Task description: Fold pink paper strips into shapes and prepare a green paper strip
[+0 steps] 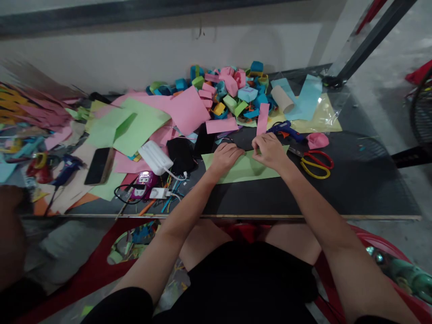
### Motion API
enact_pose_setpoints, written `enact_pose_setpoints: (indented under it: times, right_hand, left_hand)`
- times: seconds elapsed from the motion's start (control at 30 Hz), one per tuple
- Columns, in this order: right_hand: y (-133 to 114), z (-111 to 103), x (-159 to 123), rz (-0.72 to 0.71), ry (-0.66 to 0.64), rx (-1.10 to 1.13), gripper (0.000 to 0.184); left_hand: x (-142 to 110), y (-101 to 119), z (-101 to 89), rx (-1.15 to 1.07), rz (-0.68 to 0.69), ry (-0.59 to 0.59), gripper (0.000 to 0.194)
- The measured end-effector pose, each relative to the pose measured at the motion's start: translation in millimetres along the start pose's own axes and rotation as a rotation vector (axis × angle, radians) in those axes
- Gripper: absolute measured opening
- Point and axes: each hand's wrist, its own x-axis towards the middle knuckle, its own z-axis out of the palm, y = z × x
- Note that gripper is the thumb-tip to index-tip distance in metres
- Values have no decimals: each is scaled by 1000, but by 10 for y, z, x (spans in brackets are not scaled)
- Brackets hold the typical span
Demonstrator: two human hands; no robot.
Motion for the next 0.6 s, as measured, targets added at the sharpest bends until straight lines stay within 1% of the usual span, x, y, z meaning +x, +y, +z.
enact_pose_setpoints:
  times: [0.17, 0.27, 0.43, 0.6]
  right_hand:
    - [159, -159, -137, 51, -10, -65, 17]
    - [253, -255, -239, 97, -8, -97, 17]
    - [419, -378, -402, 166, 9, -116, 18]
    - [571, -498, -531, 179, 22, -113, 21]
  left_hand:
    - [-17, -13, 12, 11, 32, 40, 28]
    - [-12, -13, 21, 12, 23, 39, 30]
    - [-8, -9, 14, -11, 21, 44, 26]
    - [-14, -1, 11, -37, 44, 55, 22]
